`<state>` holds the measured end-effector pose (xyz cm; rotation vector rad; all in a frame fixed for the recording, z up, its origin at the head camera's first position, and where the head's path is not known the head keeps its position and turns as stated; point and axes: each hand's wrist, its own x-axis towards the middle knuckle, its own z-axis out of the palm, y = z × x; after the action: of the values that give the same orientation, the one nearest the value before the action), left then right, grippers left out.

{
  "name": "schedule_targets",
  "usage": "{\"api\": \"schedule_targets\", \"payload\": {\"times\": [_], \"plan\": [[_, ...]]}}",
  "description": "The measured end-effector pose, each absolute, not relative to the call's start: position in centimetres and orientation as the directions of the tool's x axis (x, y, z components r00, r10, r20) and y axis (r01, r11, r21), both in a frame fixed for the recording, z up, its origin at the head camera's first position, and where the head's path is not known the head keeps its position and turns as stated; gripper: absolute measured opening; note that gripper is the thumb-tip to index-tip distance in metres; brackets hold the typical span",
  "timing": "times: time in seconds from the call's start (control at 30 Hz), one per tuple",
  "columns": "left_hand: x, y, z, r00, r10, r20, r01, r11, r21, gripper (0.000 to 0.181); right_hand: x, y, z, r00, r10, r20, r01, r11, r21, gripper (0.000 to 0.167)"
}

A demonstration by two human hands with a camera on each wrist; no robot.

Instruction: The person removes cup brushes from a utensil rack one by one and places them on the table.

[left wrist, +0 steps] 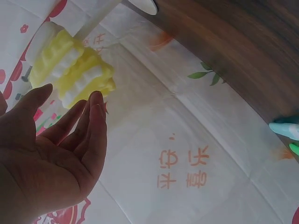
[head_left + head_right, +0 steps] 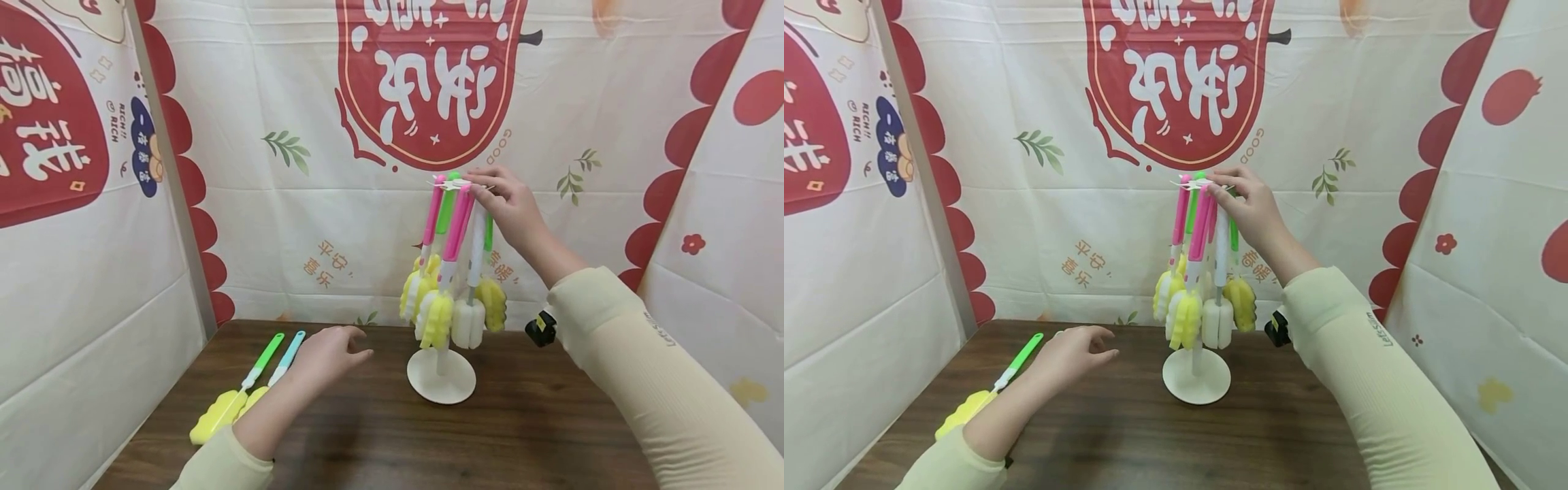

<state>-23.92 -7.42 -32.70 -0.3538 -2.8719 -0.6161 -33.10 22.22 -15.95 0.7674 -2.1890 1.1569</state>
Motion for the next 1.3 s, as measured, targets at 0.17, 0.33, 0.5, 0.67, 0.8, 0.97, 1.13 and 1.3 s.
{"api": "schedule_targets", "payload": {"times": [0.17, 0.33, 0.5, 0.67, 0.8, 0.97, 1.13, 1.3], "plan": [[-24.0, -6.6, -32.4, -0.949, 0.212, 0.234, 0.292, 0.873, 0.390, 0.040, -32.6, 22.2, -16.0, -0.681, -0.200, 0.705, -0.676, 0.541, -0.500, 0.046], [-23.9, -5.8, -32.1, -0.947, 0.224, 0.229, 0.303, 0.859, 0.413, 0.040, -32.1, 21.9, -15.9, -0.669, -0.184, 0.720, -0.650, 0.614, -0.447, 0.050], [-24.0, -5.2, -32.0, -0.942, 0.239, 0.234, 0.320, 0.851, 0.416, 0.039, -31.3, 21.4, -15.8, -0.672, -0.169, 0.721, -0.612, 0.674, -0.413, 0.054], [-24.1, -4.7, -31.6, -0.941, 0.245, 0.234, 0.326, 0.845, 0.423, 0.039, -30.7, 20.9, -15.7, -0.664, -0.162, 0.730, -0.587, 0.718, -0.374, 0.056], [-24.1, -4.3, -31.5, -0.940, 0.251, 0.233, 0.330, 0.843, 0.425, 0.039, -30.5, 20.7, -15.6, -0.659, -0.151, 0.737, -0.568, 0.742, -0.357, 0.057], [-24.3, -4.1, -31.5, -0.938, 0.253, 0.237, 0.336, 0.836, 0.434, 0.039, -30.2, 20.4, -15.7, -0.649, -0.142, 0.747, -0.540, 0.778, -0.321, 0.057], [-24.5, -4.0, -31.5, -0.939, 0.250, 0.238, 0.335, 0.825, 0.455, 0.037, -29.9, 19.9, -15.7, -0.626, -0.134, 0.768, -0.520, 0.806, -0.283, 0.056], [-24.7, -3.9, -31.3, -0.936, 0.250, 0.248, 0.341, 0.818, 0.463, 0.036, -29.6, 19.5, -15.6, -0.595, -0.130, 0.793, -0.501, 0.832, -0.239, 0.055]]}}
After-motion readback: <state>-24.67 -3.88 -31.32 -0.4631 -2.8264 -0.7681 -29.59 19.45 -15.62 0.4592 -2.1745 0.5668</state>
